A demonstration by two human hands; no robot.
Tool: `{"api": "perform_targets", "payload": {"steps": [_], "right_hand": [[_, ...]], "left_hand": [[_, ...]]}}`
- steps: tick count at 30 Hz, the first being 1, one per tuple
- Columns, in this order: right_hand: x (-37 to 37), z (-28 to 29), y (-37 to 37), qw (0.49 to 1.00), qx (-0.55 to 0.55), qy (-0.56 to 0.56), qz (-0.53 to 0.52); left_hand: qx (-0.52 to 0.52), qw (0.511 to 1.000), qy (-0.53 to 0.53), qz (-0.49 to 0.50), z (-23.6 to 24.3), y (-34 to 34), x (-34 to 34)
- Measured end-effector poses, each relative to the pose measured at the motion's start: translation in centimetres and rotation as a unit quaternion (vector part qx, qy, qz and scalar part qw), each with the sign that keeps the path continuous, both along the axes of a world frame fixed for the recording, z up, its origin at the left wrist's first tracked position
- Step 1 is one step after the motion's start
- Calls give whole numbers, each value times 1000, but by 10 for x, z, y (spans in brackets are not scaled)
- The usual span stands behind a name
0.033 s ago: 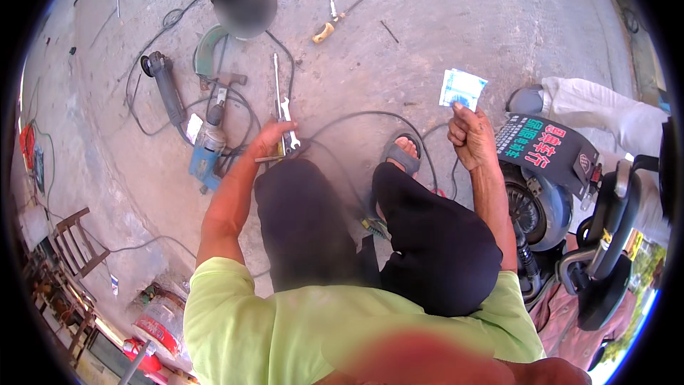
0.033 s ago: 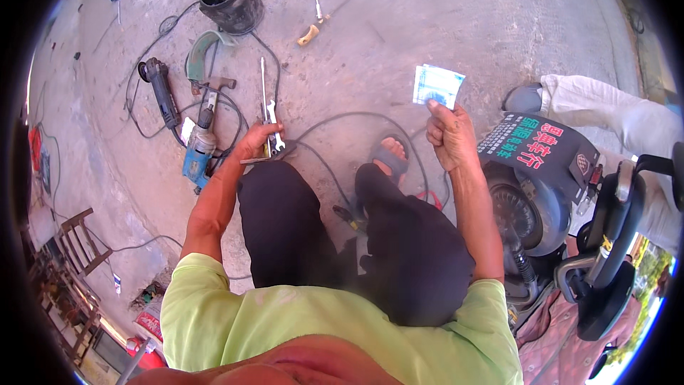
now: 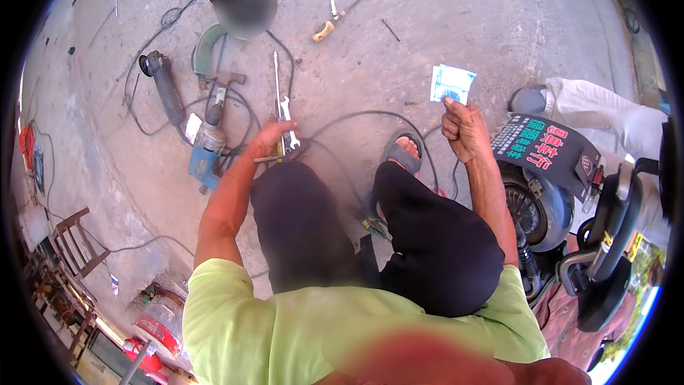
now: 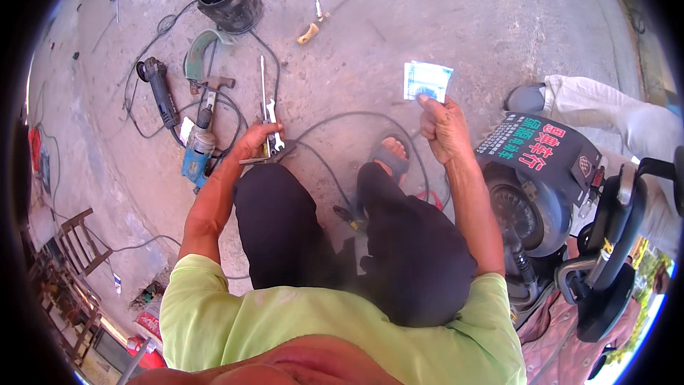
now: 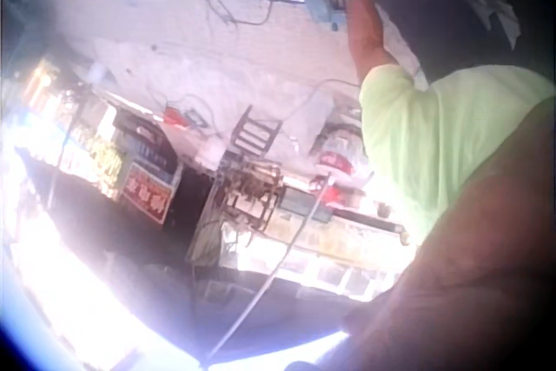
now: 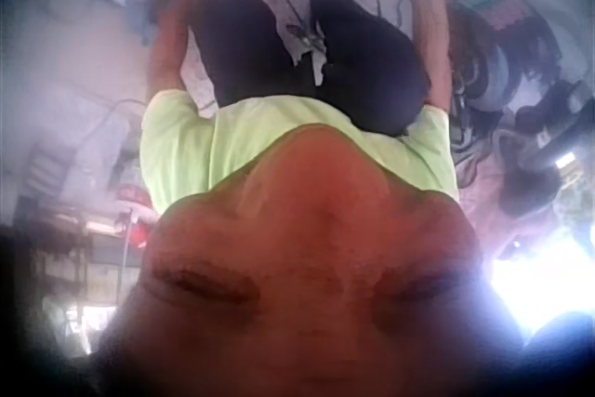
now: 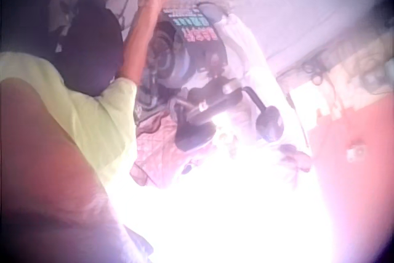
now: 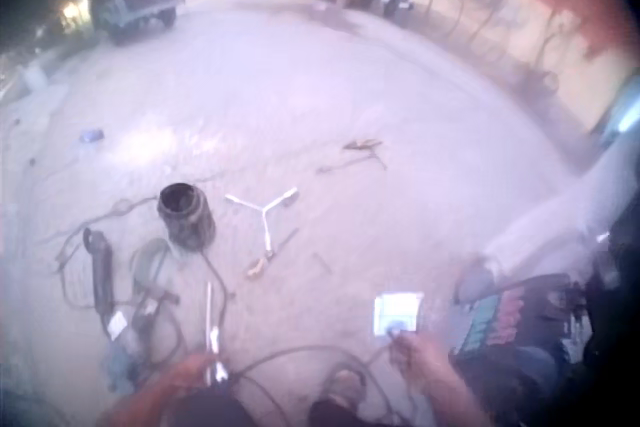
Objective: The person uses a screwdriver and a T-handle socket wrench to disassemble a metal plate on a scooter, then manipulates wires and a yellow connector by hand.
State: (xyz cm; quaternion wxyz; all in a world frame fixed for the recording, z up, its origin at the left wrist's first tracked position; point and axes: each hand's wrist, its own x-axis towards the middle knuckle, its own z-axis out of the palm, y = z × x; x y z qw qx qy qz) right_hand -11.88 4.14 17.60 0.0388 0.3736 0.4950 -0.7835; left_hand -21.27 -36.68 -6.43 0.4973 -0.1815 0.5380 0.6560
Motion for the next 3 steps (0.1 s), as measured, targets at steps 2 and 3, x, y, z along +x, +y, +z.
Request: {"api": "perform_targets", "payload": {"steps": [2, 3], "right_hand": [[-25, -42, -4, 995, 50, -56, 65], [-37, -59, -6, 989, 60, -81, 107]], "left_hand": [[4, 1000, -3, -22, -1, -3, -4], [9, 999, -14, -42, -4, -5, -6]]}}
